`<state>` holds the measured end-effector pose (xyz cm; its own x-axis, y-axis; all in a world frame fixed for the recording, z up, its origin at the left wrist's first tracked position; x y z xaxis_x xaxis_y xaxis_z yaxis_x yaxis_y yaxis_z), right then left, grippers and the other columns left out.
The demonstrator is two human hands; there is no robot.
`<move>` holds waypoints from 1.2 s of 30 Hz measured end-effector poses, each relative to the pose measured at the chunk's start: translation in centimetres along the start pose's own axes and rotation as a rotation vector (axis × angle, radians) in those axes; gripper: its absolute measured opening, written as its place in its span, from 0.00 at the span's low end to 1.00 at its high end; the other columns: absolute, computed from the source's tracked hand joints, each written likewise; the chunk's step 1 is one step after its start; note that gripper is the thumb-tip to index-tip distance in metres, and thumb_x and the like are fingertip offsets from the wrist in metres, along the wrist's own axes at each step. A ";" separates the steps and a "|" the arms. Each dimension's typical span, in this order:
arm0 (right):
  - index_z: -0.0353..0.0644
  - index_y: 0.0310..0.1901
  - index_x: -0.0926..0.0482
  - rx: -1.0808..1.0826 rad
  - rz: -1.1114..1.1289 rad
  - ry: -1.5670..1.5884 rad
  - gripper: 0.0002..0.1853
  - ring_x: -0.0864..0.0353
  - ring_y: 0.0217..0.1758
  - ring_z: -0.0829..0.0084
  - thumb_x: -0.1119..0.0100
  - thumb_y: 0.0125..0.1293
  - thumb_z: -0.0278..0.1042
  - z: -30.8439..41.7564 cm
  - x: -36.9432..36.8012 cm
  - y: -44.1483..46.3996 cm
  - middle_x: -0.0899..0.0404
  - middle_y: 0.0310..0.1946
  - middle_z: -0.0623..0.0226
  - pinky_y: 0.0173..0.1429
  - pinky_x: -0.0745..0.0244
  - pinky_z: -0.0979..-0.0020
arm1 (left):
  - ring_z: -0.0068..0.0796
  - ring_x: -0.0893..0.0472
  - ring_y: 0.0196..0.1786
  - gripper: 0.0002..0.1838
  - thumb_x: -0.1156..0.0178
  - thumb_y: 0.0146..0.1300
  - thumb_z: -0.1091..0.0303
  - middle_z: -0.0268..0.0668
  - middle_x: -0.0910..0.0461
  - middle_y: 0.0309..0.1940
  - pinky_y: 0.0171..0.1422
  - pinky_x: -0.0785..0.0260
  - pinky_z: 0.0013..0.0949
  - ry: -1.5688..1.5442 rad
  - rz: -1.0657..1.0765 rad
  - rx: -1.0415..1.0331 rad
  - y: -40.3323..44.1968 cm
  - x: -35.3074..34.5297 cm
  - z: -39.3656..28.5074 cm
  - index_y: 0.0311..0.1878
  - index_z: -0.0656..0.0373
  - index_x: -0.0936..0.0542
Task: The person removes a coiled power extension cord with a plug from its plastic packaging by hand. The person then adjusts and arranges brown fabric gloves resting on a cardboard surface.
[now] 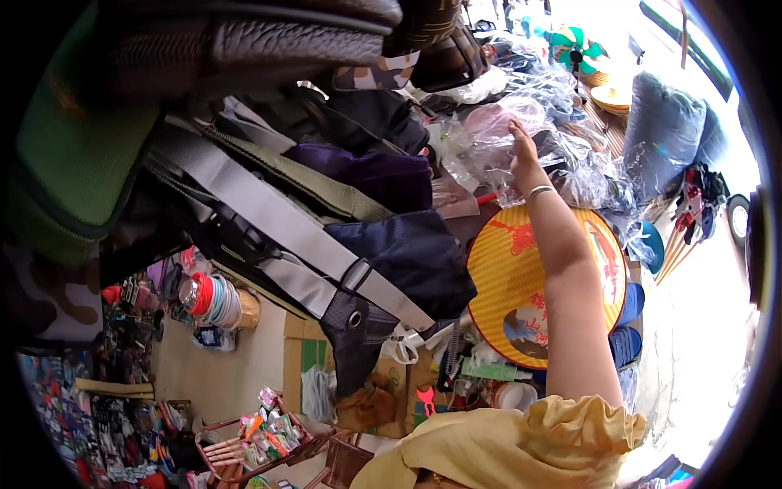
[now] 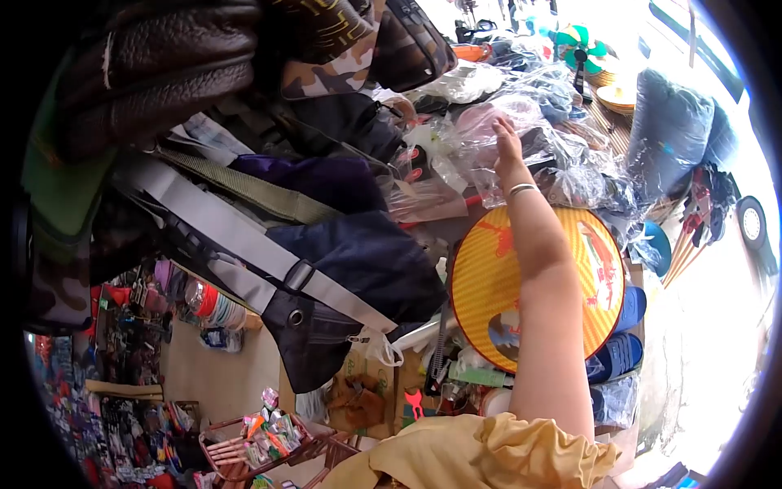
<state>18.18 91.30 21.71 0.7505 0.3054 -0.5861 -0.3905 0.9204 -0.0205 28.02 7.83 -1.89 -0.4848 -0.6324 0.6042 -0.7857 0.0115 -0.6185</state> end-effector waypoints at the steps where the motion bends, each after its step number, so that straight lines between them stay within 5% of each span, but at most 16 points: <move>1: 0.41 0.64 0.37 -0.026 -0.003 0.018 0.28 0.45 0.69 0.65 0.46 0.63 0.37 -0.2 0.2 -0.1 0.39 0.65 0.61 0.69 0.51 0.63 | 0.27 0.28 0.24 0.08 0.46 0.57 0.70 0.34 0.27 0.19 0.29 0.36 0.33 -0.004 -0.015 0.017 -0.3 0.2 0.8 0.27 0.65 0.25; 4: 0.39 0.66 0.42 -0.057 0.022 0.095 0.29 0.48 0.71 0.64 0.49 0.64 0.37 -0.4 0.8 -1.1 0.44 0.67 0.61 0.71 0.56 0.61 | 0.26 0.29 0.23 0.07 0.46 0.58 0.71 0.32 0.27 0.19 0.28 0.36 0.33 -0.022 -0.045 0.047 -1.2 1.2 3.6 0.28 0.65 0.25; 6: 0.42 0.65 0.41 0.019 0.105 0.099 0.28 0.47 0.69 0.75 0.51 0.66 0.41 0.3 1.4 -1.9 0.41 0.67 0.73 0.63 0.55 0.64 | 0.25 0.29 0.23 0.07 0.47 0.58 0.71 0.31 0.28 0.18 0.28 0.37 0.32 -0.037 -0.070 0.049 -1.4 2.4 6.1 0.28 0.65 0.25; 12: 0.42 0.65 0.40 0.282 0.155 0.138 0.25 0.48 0.71 0.74 0.55 0.67 0.37 9.4 1.6 -16.8 0.41 0.67 0.70 0.70 0.56 0.61 | 0.23 0.31 0.21 0.07 0.48 0.59 0.72 0.29 0.29 0.17 0.26 0.38 0.30 -0.197 -0.154 -0.145 1.5 9.3 12.5 0.28 0.64 0.24; 15: 0.39 0.66 0.42 0.445 0.154 0.133 0.27 0.49 0.72 0.69 0.57 0.66 0.35 10.6 5.4 -25.0 0.43 0.68 0.66 0.72 0.57 0.59 | 0.18 0.30 0.23 0.07 0.44 0.62 0.69 0.29 0.26 0.23 0.27 0.38 0.22 -0.460 -0.138 -0.198 7.0 13.4 5.9 0.33 0.64 0.23; 16: 0.36 0.66 0.44 0.475 0.112 0.147 0.28 0.50 0.72 0.67 0.57 0.65 0.34 11.0 5.7 -28.6 0.44 0.68 0.63 0.73 0.57 0.58 | 0.18 0.30 0.24 0.06 0.44 0.62 0.69 0.29 0.25 0.24 0.27 0.37 0.22 -0.421 -0.132 -0.271 12.0 14.6 7.8 0.37 0.63 0.23; 20: 0.28 0.65 0.47 0.503 0.210 0.253 0.33 0.59 0.75 0.58 0.51 0.63 0.37 10.5 7.4 -41.4 0.48 0.68 0.53 0.75 0.66 0.51 | 0.18 0.29 0.29 0.04 0.46 0.63 0.71 0.29 0.26 0.26 0.33 0.37 0.22 -0.255 -0.128 -0.474 13.2 21.5 -3.3 0.35 0.60 0.25; 30: 0.29 0.67 0.56 0.414 0.394 0.557 0.33 0.74 0.75 0.57 0.53 0.66 0.31 -3.1 9.5 -59.7 0.52 0.70 0.57 0.73 0.75 0.43 | 0.20 0.24 0.37 0.08 0.47 0.65 0.71 0.33 0.22 0.34 0.45 0.30 0.25 -0.667 -0.005 -0.764 13.8 21.1 -7.5 0.46 0.61 0.26; 33: 0.31 0.68 0.57 0.407 0.399 0.509 0.35 0.68 0.75 0.57 0.53 0.66 0.34 -8.3 10.2 -64.6 0.52 0.70 0.58 0.73 0.72 0.42 | 0.25 0.23 0.40 0.10 0.48 0.65 0.70 0.36 0.22 0.36 0.51 0.31 0.30 -0.673 0.104 -1.017 12.8 19.4 -3.8 0.48 0.61 0.27; 36: 0.35 0.69 0.57 0.354 0.668 0.460 0.38 0.54 0.73 0.58 0.52 0.65 0.44 -14.5 10.0 -70.6 0.50 0.69 0.57 0.71 0.59 0.41 | 0.27 0.23 0.41 0.13 0.45 0.64 0.65 0.37 0.21 0.36 0.51 0.31 0.32 -0.728 0.227 -1.089 12.9 18.3 2.4 0.48 0.61 0.27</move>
<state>45.50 25.88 5.54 0.1058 0.7477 -0.6556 -0.4253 0.6299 0.6498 9.98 -5.48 -0.01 -0.5984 -0.7977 -0.0741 -0.7851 0.5656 0.2523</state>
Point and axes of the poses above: each hand's wrist, its own y-axis towards the middle knuckle, its own x-axis out of the back of the hand, z = x × y, the point moved 3 cm from there along y, towards the middle knuckle
